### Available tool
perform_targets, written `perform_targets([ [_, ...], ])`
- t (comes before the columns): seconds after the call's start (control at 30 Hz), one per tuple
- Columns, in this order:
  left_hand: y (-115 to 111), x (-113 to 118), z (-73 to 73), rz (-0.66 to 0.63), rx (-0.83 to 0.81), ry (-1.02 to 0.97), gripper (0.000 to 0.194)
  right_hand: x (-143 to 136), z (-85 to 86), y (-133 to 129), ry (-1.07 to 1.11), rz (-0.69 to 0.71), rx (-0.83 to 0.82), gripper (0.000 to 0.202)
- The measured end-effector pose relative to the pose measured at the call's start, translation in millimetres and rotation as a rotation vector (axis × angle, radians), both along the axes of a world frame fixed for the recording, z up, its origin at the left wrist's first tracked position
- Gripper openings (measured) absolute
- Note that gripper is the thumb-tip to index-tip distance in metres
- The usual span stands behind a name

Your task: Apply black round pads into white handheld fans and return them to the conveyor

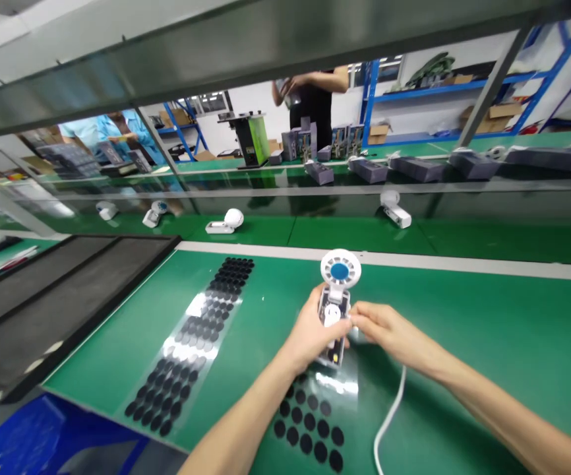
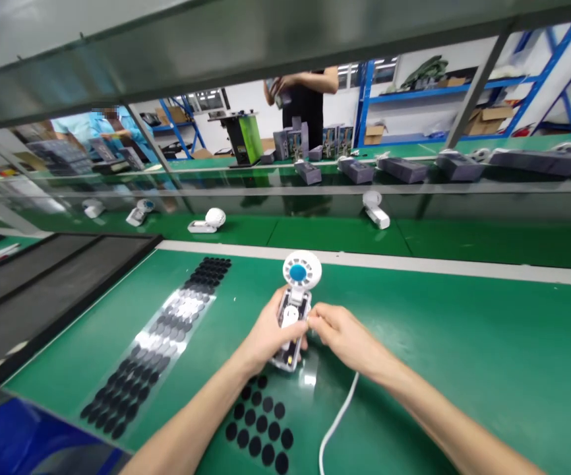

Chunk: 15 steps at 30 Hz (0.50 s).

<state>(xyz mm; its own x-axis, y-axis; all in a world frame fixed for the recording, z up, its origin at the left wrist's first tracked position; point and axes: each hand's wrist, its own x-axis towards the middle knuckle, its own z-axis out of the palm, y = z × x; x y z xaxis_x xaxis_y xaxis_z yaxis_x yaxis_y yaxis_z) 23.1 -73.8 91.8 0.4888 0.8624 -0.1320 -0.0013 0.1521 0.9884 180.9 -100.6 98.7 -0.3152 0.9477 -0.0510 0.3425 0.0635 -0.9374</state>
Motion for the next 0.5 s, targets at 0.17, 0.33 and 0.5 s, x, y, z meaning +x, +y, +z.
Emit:
perform_targets([
  [0.17,38,-32,11.7,0.521,0.028,-0.119,0.045,25,-11.1,-33,0.018,-0.273,-0.087,0.031],
  [0.33,57,-34,-4.7,0.559,0.021,-0.071,0.045,-2,-21.7,-63,-0.211,-0.019,-0.055,0.016],
  [0.5,49,-5,-23.3,0.447,0.029,0.007,0.053,-50,-22.7,-64,-0.557,0.129,0.25,0.013],
])
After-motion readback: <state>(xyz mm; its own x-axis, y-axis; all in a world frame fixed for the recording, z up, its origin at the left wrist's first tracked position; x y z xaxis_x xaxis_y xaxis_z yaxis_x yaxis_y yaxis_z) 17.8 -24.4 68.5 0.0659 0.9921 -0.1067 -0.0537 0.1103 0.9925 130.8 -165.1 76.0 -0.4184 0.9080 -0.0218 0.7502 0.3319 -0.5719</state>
